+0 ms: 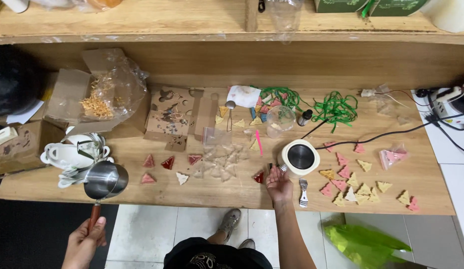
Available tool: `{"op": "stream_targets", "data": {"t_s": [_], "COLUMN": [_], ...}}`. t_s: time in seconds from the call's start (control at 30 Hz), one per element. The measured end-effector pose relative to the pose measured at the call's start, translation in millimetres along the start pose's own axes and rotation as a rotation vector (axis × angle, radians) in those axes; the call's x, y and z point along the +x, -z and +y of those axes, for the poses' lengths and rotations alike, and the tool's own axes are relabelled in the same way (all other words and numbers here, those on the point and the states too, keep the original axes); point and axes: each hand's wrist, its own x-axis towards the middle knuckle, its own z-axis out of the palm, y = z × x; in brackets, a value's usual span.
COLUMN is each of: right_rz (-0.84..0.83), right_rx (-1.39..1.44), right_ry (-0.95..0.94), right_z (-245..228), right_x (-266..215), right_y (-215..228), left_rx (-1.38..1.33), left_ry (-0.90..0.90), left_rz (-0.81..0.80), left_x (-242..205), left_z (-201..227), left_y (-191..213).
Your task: Assembling and packaging small wax decorative shapes for candle production at a workshop station.
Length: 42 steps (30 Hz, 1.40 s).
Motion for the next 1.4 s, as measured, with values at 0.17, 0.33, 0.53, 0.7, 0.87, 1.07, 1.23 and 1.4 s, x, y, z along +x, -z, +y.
{"op": "stream_targets", "data": {"t_s": [0.17, 0.33, 0.53, 0.7, 0.87, 1.07, 1.23, 1.4], "right_rz": [-0.123, -0.220, -0.204, -0.202, -0.224, -0.136, 0.350, 0.190], "right_rx": [0.080, 0.383, 0.524, 0.504, 0.413, 0.070, -0.254, -0.337], "right_ry": [-0.005, 0.038, 0.082, 0.087, 0.109, 0.331, 0.550, 0.294], "right_z": [-1.9, 5.1, 0.4, -7.5, -9.0, 0.1, 11.5, 7.5], "right_x": [10.3, 20.7, 19.4, 8.5, 33.2, 69.1, 14.0, -12.7], "right_y": [-3.1, -1.1, -7.8, -14.5, 9.1, 31.5, -25.8, -7.7], "left_rx": [0.031, 0.107, 0.137, 0.120, 0.104, 0.118, 0.057, 0.108], "left_ry": [0.036, 0.133, 0.134, 0.118, 0.116, 0.059, 0.037, 0.004], "left_rz": [0.029, 0.042, 0.038, -0.007, -0.009, -0.025, -0.064, -0.085], "left_x": [-27.7, -31.0, -34.2, -32.2, -41.3, -50.2, -61.3, -74.5], "left_z": [4.8, 1.3, 15.7, 29.5, 52.2, 66.2, 73.8, 92.2], "left_y": [7.2, 15.9, 8.5, -7.5, -22.6, -32.9, -39.9, -64.1]}}
